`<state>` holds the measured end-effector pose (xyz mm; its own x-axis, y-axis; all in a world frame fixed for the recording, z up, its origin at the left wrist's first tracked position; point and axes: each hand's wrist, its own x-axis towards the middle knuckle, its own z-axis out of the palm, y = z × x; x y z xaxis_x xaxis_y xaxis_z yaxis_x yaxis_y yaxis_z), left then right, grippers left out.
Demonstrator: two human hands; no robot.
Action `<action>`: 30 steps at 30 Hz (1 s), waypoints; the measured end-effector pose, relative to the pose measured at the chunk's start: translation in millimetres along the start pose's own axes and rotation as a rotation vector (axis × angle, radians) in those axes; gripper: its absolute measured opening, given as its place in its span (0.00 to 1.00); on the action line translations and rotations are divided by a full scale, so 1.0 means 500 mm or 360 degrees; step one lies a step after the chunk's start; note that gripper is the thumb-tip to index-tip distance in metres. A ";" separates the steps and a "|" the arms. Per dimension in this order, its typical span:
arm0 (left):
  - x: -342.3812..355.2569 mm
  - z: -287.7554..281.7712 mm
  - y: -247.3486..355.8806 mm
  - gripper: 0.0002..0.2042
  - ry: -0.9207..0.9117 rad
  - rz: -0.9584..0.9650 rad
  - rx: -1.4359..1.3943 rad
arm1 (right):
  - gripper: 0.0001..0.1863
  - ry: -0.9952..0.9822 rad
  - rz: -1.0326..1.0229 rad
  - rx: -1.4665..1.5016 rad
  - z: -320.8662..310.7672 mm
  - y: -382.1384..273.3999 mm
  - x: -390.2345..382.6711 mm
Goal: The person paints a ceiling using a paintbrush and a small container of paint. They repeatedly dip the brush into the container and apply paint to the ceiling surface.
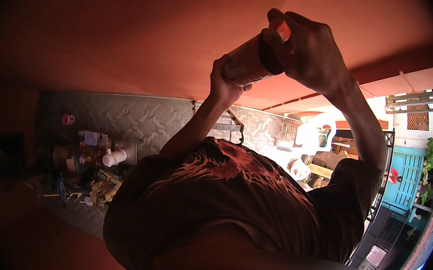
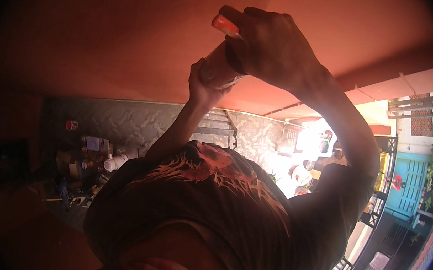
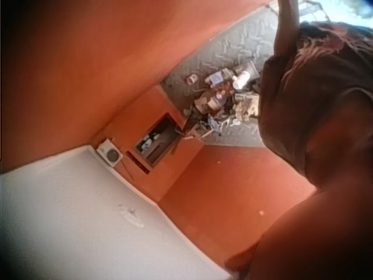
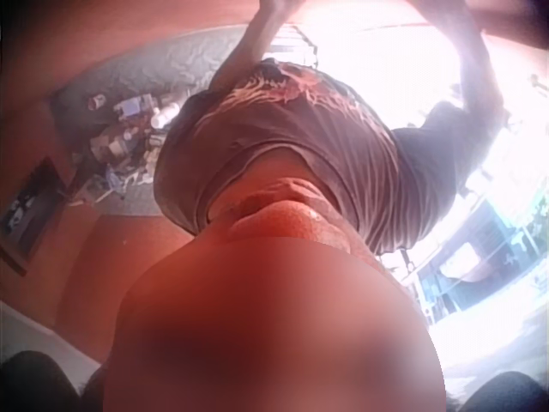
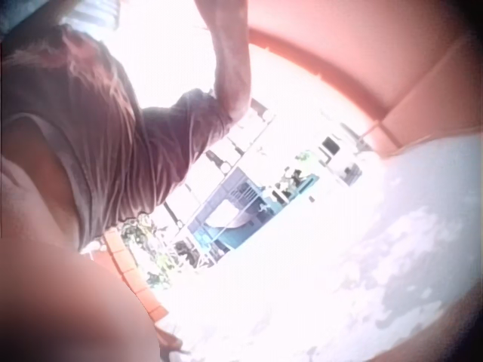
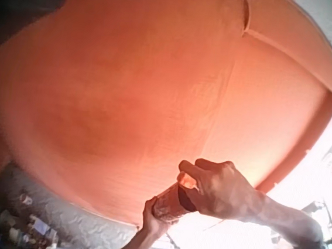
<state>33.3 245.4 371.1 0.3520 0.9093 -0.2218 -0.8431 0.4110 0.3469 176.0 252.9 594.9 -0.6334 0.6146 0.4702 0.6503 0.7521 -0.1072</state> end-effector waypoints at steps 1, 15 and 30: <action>-0.001 0.000 -0.001 0.23 0.0033 -0.0001 -0.0012 | 0.09 -0.0022 0.0055 0.0061 0.000 0.003 0.000; 0.015 -0.020 0.022 0.30 0.0004 0.0061 -0.0141 | 0.08 0.0546 0.1332 0.2121 0.079 0.120 -0.083; 0.047 0.013 0.067 0.28 -0.0034 0.0175 -0.0436 | 0.05 0.1629 0.0324 0.2517 -0.083 0.238 0.063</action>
<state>16.1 281.2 383.6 0.2585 0.9498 -0.1760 -0.9540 0.2797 0.1082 250.5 351.8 633.3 0.2376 0.7988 0.5527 -0.6329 0.5589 -0.5357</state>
